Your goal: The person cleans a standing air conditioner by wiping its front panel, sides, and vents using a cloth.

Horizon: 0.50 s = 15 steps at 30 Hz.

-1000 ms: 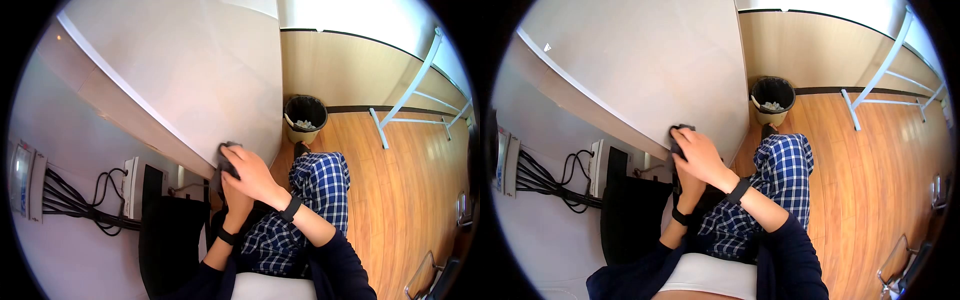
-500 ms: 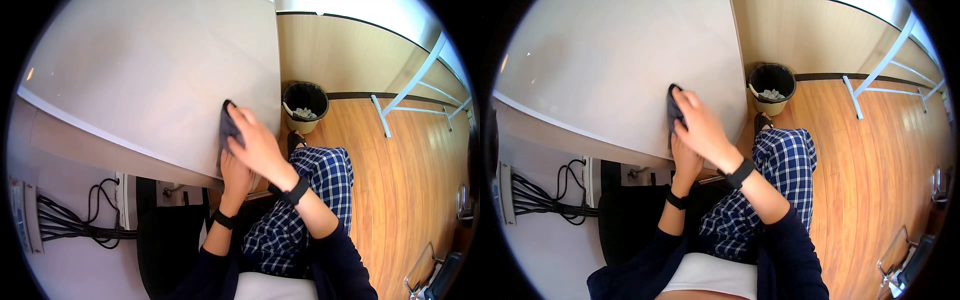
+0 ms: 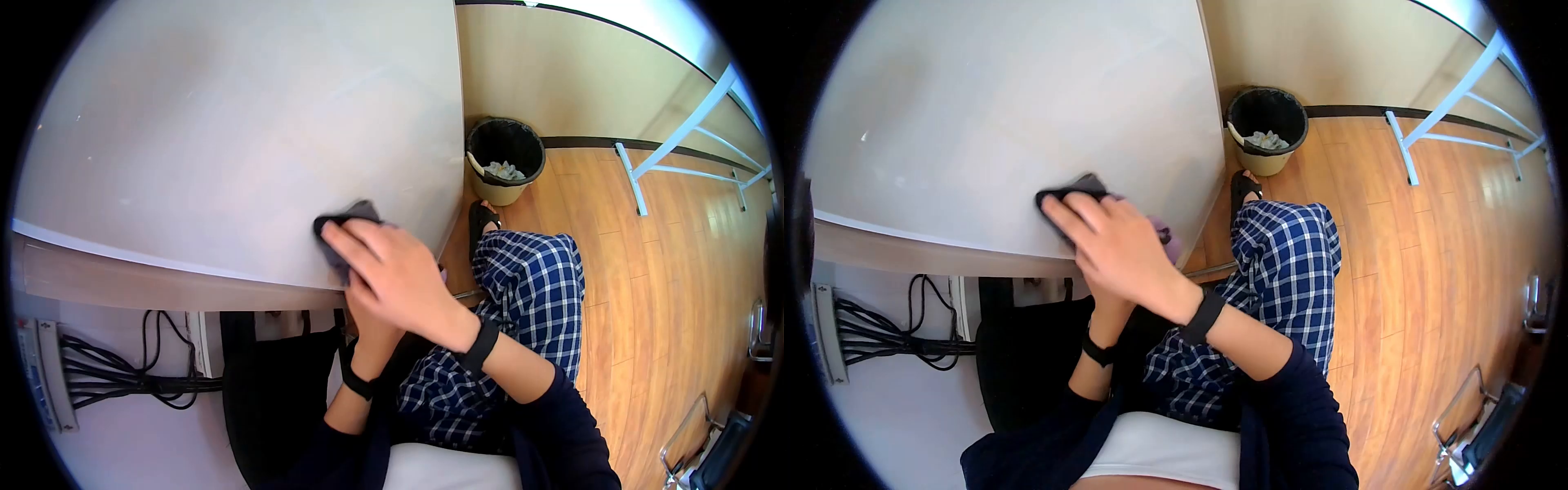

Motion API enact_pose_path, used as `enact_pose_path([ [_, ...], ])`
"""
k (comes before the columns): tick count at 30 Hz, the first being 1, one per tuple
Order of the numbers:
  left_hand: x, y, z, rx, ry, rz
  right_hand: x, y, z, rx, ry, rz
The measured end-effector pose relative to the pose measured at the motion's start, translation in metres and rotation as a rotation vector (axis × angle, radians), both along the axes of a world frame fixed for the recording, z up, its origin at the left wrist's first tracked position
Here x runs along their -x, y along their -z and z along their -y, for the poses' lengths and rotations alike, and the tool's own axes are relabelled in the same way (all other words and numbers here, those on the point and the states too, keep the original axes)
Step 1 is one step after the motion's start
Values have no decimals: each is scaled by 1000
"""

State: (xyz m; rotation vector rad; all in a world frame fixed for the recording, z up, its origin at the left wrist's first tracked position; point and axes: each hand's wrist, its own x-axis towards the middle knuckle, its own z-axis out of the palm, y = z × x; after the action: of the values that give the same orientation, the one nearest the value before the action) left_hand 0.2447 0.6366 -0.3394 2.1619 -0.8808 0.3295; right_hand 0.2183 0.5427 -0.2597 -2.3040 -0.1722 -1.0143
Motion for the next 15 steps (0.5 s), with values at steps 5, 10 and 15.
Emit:
enact_pose_path([
  [5, -29, 27, 39, -277, 152, 400, -11, 34, 46, -175, 118, -169],
  [10, -27, 36, 34, -287, 99, 151, -8, 33, 37, -180, 92, -199],
  [15, -12, 67, -11, -133, 20, 2, 13, 20, -18, -107, -87, -60],
])
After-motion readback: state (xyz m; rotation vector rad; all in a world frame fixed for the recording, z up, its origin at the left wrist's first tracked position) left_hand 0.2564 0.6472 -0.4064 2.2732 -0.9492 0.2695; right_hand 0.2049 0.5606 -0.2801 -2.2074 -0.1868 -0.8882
